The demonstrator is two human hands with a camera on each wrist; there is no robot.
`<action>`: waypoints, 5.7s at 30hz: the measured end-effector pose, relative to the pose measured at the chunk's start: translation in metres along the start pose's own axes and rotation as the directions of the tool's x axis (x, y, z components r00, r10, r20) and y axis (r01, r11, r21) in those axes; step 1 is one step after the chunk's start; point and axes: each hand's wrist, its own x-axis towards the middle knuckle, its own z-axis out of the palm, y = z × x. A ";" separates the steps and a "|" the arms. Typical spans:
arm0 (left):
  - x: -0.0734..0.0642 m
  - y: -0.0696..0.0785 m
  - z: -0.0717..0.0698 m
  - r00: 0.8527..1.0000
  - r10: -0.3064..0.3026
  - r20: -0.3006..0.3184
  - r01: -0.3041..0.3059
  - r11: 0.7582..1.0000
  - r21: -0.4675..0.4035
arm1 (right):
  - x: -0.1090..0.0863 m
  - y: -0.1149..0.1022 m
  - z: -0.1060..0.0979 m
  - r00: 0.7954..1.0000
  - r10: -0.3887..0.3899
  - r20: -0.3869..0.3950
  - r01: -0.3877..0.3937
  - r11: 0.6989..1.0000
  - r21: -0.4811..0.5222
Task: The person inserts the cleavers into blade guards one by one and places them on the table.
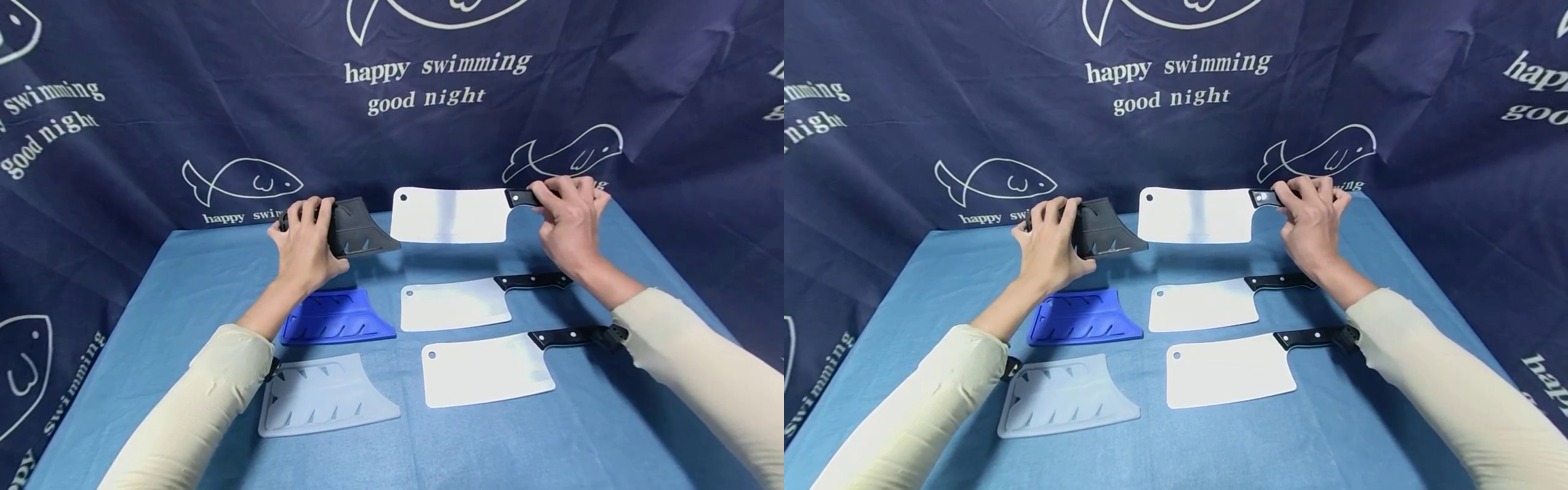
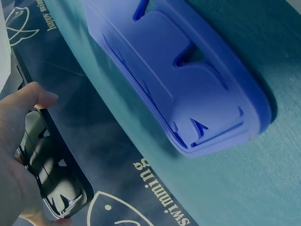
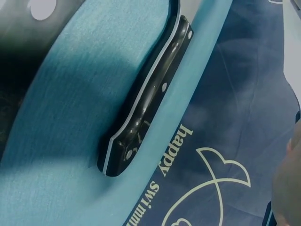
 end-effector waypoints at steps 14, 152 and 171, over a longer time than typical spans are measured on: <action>0.000 0.010 0.002 0.995 0.083 -0.057 -0.082 0.996 0.018 | -0.002 -0.011 0.017 0.996 -0.082 0.023 0.083 0.996 -0.028; 0.054 0.044 0.049 0.658 -0.007 0.753 0.130 0.986 -0.104 | 0.023 -0.043 0.098 0.537 0.327 0.777 -0.306 0.934 -0.182; 0.048 0.040 0.057 0.597 -0.046 0.801 0.143 0.988 -0.050 | 0.019 -0.045 0.118 0.465 0.341 0.817 -0.297 0.930 -0.219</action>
